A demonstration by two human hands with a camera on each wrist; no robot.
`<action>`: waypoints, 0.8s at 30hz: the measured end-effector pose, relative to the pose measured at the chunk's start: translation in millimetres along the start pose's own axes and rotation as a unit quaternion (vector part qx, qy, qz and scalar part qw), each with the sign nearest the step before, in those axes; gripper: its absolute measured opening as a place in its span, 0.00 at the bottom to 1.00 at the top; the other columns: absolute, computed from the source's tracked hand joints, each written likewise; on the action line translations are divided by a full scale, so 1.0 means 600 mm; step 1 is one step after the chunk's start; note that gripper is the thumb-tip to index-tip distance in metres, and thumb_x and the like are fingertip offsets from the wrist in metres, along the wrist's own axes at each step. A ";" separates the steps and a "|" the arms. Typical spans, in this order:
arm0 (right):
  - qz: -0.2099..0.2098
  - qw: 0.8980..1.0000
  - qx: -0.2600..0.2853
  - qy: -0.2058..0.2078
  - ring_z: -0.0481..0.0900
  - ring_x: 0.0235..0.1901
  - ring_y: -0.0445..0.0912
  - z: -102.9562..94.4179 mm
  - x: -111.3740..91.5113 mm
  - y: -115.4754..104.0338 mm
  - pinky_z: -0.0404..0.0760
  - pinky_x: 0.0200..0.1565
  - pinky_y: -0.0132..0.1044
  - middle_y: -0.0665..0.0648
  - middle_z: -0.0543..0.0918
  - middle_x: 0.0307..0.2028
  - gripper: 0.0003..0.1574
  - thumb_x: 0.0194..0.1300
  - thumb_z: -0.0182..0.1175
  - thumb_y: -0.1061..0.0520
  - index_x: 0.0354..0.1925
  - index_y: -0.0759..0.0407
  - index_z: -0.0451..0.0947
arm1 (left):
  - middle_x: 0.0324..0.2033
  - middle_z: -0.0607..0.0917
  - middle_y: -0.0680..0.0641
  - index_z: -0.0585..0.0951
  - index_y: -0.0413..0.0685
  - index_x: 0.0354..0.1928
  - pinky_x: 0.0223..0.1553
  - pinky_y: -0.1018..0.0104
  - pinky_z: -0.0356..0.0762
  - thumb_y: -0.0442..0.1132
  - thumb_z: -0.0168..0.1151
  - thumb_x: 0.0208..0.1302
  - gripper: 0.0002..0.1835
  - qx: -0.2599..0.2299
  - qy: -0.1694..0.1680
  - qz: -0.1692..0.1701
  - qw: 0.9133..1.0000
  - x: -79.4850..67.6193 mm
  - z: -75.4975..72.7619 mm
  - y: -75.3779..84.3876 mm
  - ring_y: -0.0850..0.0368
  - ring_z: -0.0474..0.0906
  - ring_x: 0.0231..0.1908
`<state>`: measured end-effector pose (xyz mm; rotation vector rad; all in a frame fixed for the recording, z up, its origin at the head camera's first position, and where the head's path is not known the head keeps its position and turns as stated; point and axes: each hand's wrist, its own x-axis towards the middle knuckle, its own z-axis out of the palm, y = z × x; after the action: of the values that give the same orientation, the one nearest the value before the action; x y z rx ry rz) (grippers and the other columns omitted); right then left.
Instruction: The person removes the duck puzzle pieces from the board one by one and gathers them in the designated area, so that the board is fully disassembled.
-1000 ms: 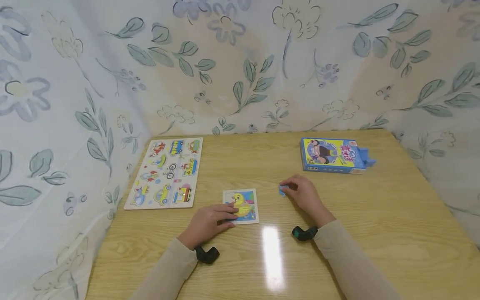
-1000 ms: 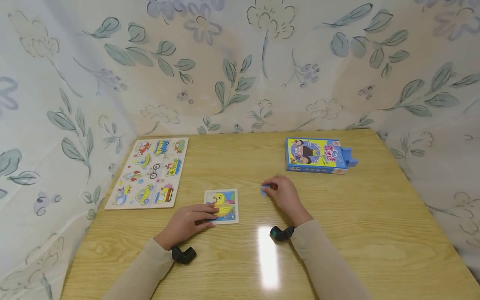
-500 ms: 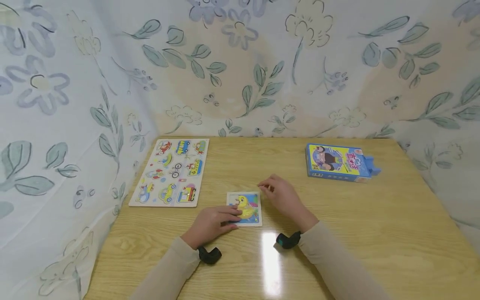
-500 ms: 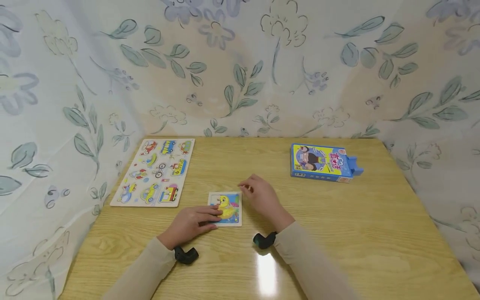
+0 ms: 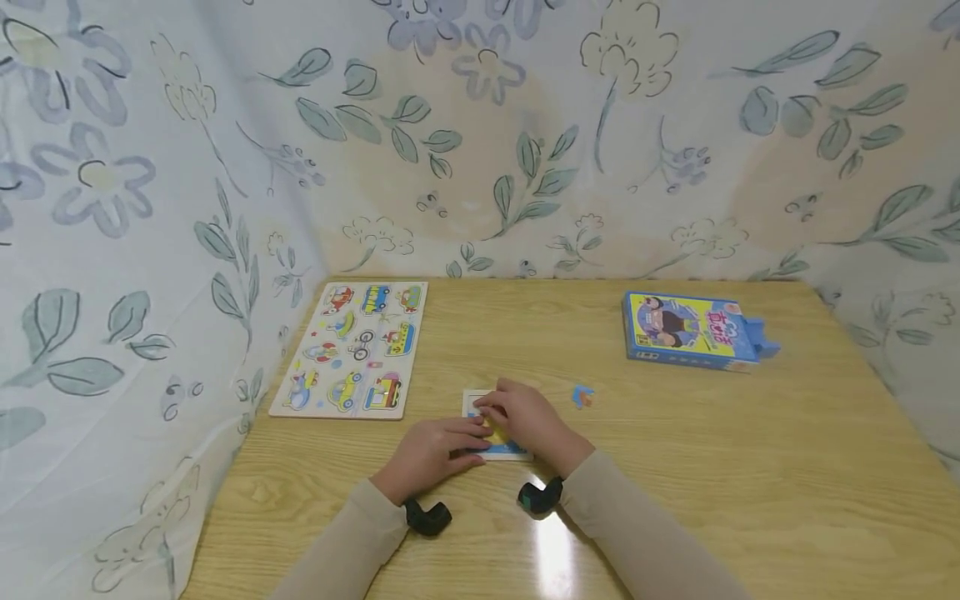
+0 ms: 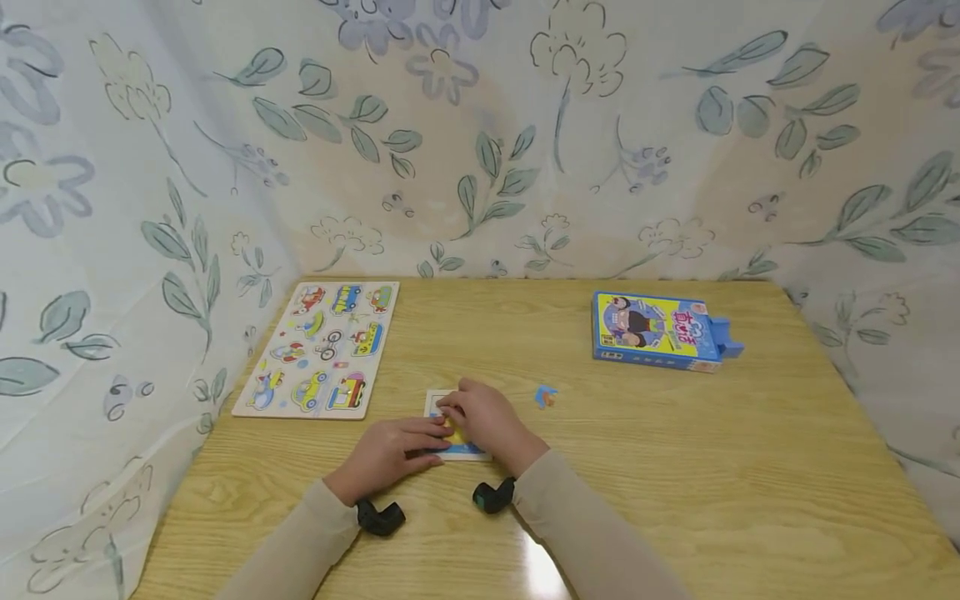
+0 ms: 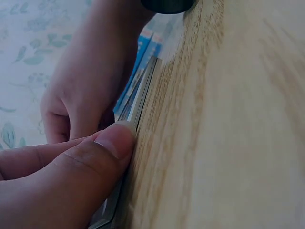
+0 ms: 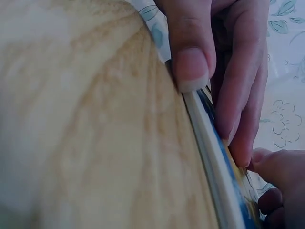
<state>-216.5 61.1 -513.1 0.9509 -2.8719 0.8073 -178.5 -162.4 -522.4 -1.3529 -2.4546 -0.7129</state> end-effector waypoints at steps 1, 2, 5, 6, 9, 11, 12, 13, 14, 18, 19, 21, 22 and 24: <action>-0.002 1.000 0.003 0.004 0.67 0.26 0.39 0.001 -0.001 0.001 0.73 0.30 0.33 0.46 0.72 0.33 0.12 0.76 0.64 0.55 0.53 0.51 0.90 | 0.55 0.89 0.52 0.92 0.51 0.49 0.58 0.63 0.81 0.44 0.78 0.62 0.14 -0.002 -0.001 -0.002 1.000 0.000 0.000 0.001 0.59 0.84 0.58; -0.003 1.000 0.004 0.006 0.67 0.26 0.39 0.001 -0.002 0.001 0.73 0.30 0.33 0.46 0.72 0.34 0.11 0.77 0.64 0.56 0.53 0.51 0.90 | 0.55 0.88 0.52 0.92 0.51 0.49 0.59 0.63 0.81 0.44 0.78 0.63 0.14 -0.002 -0.002 -0.003 1.000 0.000 0.000 0.001 0.59 0.84 0.58; 0.004 1.000 0.002 0.009 0.67 0.26 0.38 0.002 -0.002 0.001 0.73 0.28 0.32 0.48 0.72 0.39 0.10 0.77 0.64 0.53 0.53 0.50 0.88 | 0.56 0.88 0.52 0.92 0.51 0.50 0.59 0.63 0.80 0.44 0.78 0.63 0.14 -0.003 -0.003 -0.004 1.000 0.000 0.000 0.002 0.59 0.83 0.59; 0.007 1.000 0.007 0.011 0.68 0.26 0.38 0.002 -0.002 0.001 0.73 0.28 0.32 0.49 0.72 0.42 0.10 0.77 0.64 0.53 0.52 0.50 0.87 | 0.56 0.88 0.52 0.92 0.51 0.50 0.59 0.63 0.80 0.44 0.78 0.63 0.14 -0.004 -0.003 -0.005 1.000 0.000 0.000 0.002 0.59 0.83 0.59; 0.016 0.999 0.027 0.018 0.70 0.27 0.39 0.001 -0.001 0.001 0.75 0.29 0.33 0.53 0.73 0.49 0.10 0.75 0.66 0.54 0.53 0.49 0.84 | 0.56 0.88 0.52 0.92 0.50 0.50 0.60 0.63 0.80 0.44 0.77 0.64 0.14 -0.008 -0.006 -0.008 1.000 0.000 -0.002 0.002 0.59 0.83 0.59; 0.020 0.998 0.047 0.027 0.72 0.30 0.41 -0.001 -0.002 0.001 0.77 0.32 0.35 0.54 0.74 0.51 0.11 0.74 0.67 0.56 0.53 0.50 0.84 | 0.56 0.88 0.52 0.92 0.50 0.51 0.60 0.62 0.80 0.44 0.77 0.64 0.14 -0.011 -0.008 -0.010 1.000 0.001 -0.003 0.002 0.59 0.83 0.59; 0.022 0.998 0.058 0.030 0.73 0.32 0.42 -0.002 -0.002 0.002 0.78 0.35 0.37 0.54 0.75 0.51 0.12 0.73 0.68 0.57 0.53 0.50 0.84 | 0.56 0.88 0.52 0.92 0.50 0.51 0.60 0.62 0.80 0.44 0.77 0.64 0.14 -0.012 -0.009 -0.011 1.000 0.001 -0.004 0.002 0.59 0.83 0.59; 0.024 0.997 0.066 0.031 0.74 0.34 0.43 -0.002 -0.003 0.002 0.79 0.37 0.38 0.54 0.75 0.51 0.12 0.73 0.68 0.58 0.53 0.50 0.84 | 0.57 0.88 0.53 0.92 0.50 0.51 0.60 0.62 0.80 0.44 0.77 0.65 0.14 -0.011 -0.010 -0.011 1.000 0.001 -0.004 0.002 0.59 0.83 0.59; 0.027 0.996 0.073 0.031 0.76 0.37 0.43 -0.002 -0.003 0.003 0.80 0.39 0.38 0.54 0.75 0.51 0.12 0.73 0.68 0.58 0.53 0.50 0.84 | 0.57 0.88 0.53 0.91 0.51 0.51 0.60 0.62 0.80 0.44 0.77 0.65 0.14 -0.011 -0.012 -0.012 1.000 0.001 -0.005 0.002 0.59 0.83 0.59; 0.047 0.993 0.101 0.028 0.77 0.39 0.44 -0.002 -0.002 0.004 0.80 0.41 0.41 0.51 0.77 0.49 0.12 0.74 0.66 0.58 0.54 0.50 0.84 | 0.56 0.88 0.53 0.92 0.51 0.51 0.60 0.61 0.80 0.44 0.77 0.64 0.14 -0.014 -0.015 -0.017 1.000 -0.001 -0.006 0.002 0.59 0.83 0.59; 0.052 0.993 0.104 0.029 0.76 0.38 0.44 -0.003 -0.002 0.004 0.80 0.40 0.41 0.51 0.77 0.49 0.12 0.75 0.66 0.58 0.54 0.50 0.83 | 0.57 0.88 0.53 0.92 0.51 0.51 0.60 0.61 0.80 0.44 0.77 0.64 0.14 -0.016 -0.015 -0.018 1.000 -0.001 -0.006 0.002 0.59 0.83 0.59; 0.058 0.993 0.103 0.030 0.76 0.37 0.45 -0.005 -0.001 0.003 0.80 0.39 0.42 0.51 0.77 0.49 0.11 0.76 0.65 0.57 0.55 0.50 0.82 | 0.57 0.88 0.53 0.92 0.50 0.51 0.60 0.61 0.80 0.44 0.77 0.65 0.14 -0.018 -0.015 -0.020 1.000 0.000 -0.006 0.003 0.58 0.83 0.60; 0.059 0.993 0.099 0.030 0.76 0.36 0.45 -0.006 -0.001 0.002 0.80 0.39 0.43 0.52 0.77 0.49 0.12 0.77 0.64 0.57 0.55 0.51 0.81 | 0.57 0.88 0.53 0.92 0.50 0.51 0.60 0.60 0.80 0.44 0.77 0.65 0.14 -0.020 -0.015 -0.021 0.999 0.001 -0.006 0.004 0.58 0.83 0.60; 0.060 0.994 0.091 0.030 0.78 0.38 0.46 -0.009 0.000 0.001 0.81 0.41 0.44 0.53 0.77 0.50 0.11 0.78 0.62 0.57 0.56 0.52 0.79 | 0.57 0.88 0.53 0.91 0.50 0.51 0.61 0.60 0.80 0.44 0.77 0.65 0.14 -0.020 -0.015 -0.023 0.999 0.002 -0.006 0.005 0.57 0.82 0.60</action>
<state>-217.5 64.1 -508.5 0.7571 -2.8653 1.1048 -177.0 -162.0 -518.0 -1.3343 -2.5150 -0.7627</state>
